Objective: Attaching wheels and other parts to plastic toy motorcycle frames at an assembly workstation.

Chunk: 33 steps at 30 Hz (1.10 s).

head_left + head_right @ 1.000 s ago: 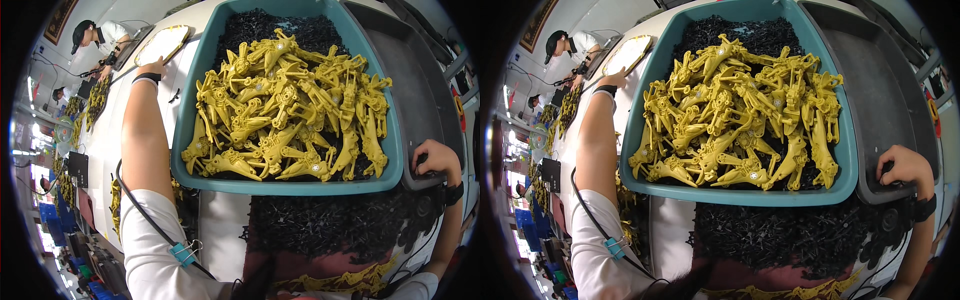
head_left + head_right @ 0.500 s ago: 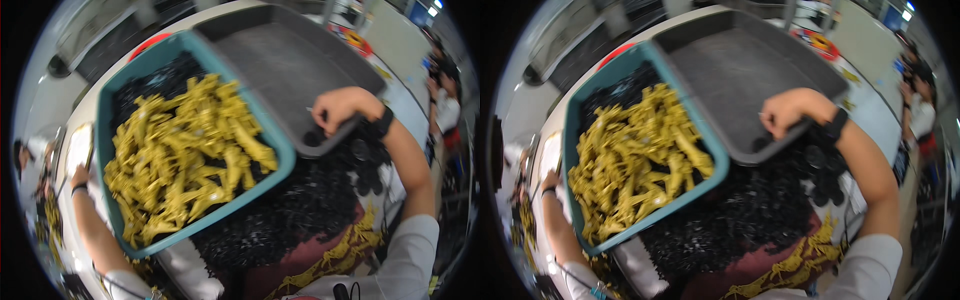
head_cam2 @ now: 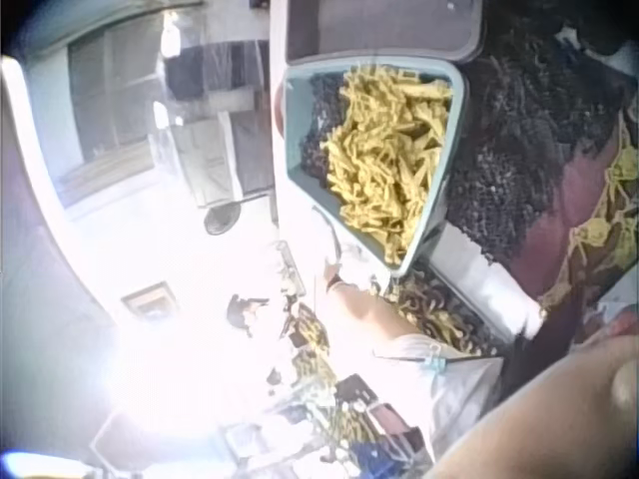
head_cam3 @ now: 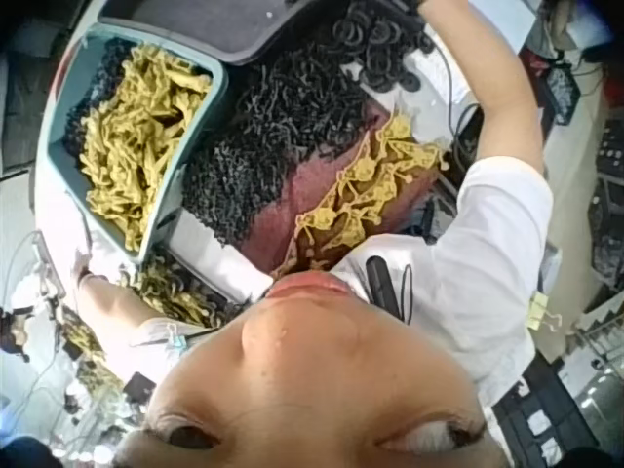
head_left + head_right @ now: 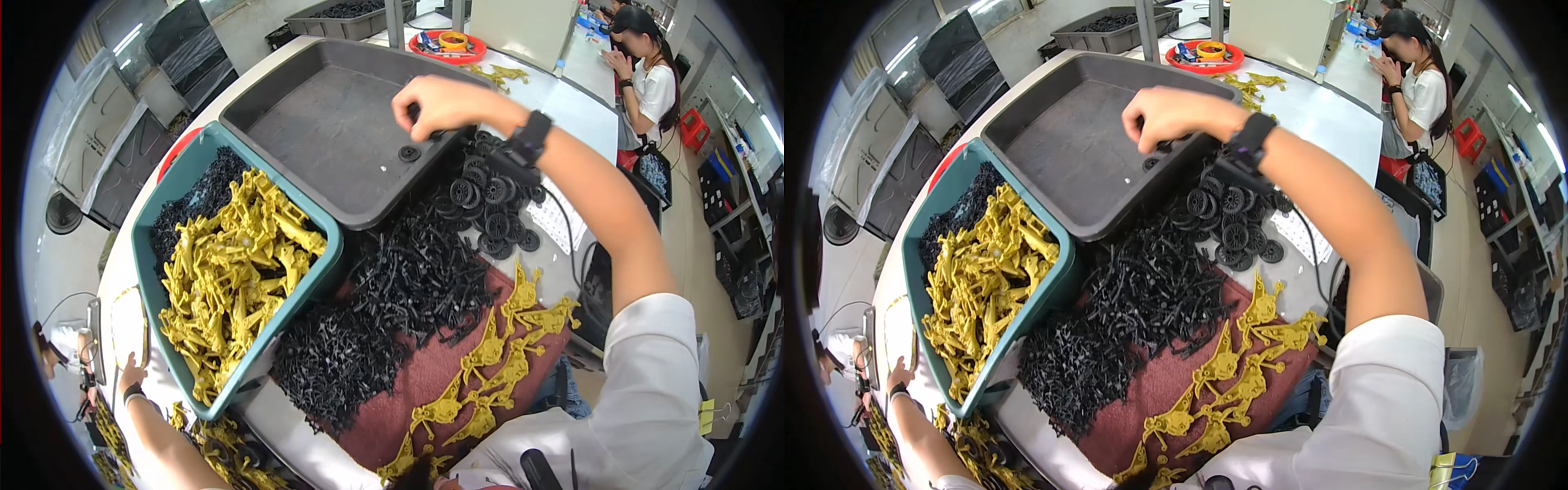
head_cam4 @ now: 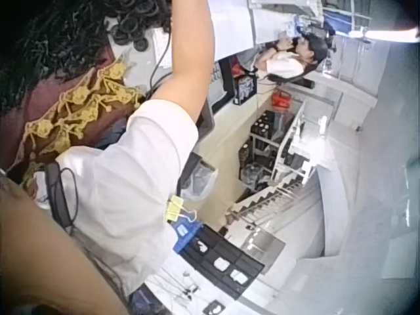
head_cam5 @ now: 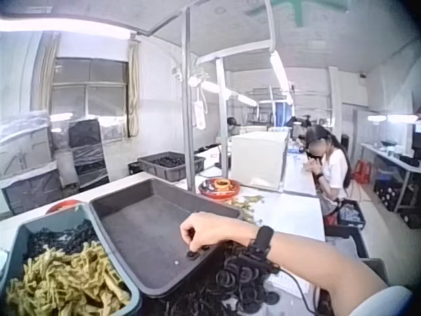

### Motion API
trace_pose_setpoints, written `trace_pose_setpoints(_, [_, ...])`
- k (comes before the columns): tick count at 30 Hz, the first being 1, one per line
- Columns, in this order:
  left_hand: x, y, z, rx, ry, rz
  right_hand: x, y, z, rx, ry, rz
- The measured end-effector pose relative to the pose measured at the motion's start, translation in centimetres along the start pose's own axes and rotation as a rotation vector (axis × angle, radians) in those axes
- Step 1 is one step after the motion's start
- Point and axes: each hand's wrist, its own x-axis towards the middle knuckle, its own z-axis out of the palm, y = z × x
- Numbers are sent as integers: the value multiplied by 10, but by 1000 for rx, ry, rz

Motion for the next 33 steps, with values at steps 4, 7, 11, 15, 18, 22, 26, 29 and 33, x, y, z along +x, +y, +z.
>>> trace_pose_setpoints(4, [-30,110,1,47,-137,127,-63,4,-38,45,245,-34])
trace_pose_setpoints(7, [-10,66,9,-111,110,151,-90,-3,-34,185,190,155])
trace_pose_setpoints(11, [26,22,23,-232,298,76,-95,54,27,264,364,-36])
trace_pose_setpoints(15, [23,63,32,-193,140,220,-109,58,64,-37,504,-22])
trace_pose_setpoints(18, [-11,93,21,-238,191,186,-107,50,59,-115,415,-4])
trace_pose_setpoints(22, [-16,38,20,-79,422,323,-100,33,26,-294,341,4])
trace_pose_setpoints(26, [-23,51,-7,-69,515,440,-51,10,-42,-7,227,168])
trace_pose_setpoints(29, [-33,44,-35,-99,602,457,34,34,-43,-264,-247,150])
trace_pose_setpoints(33, [-44,57,-54,-96,659,337,82,27,-10,-532,-903,796])
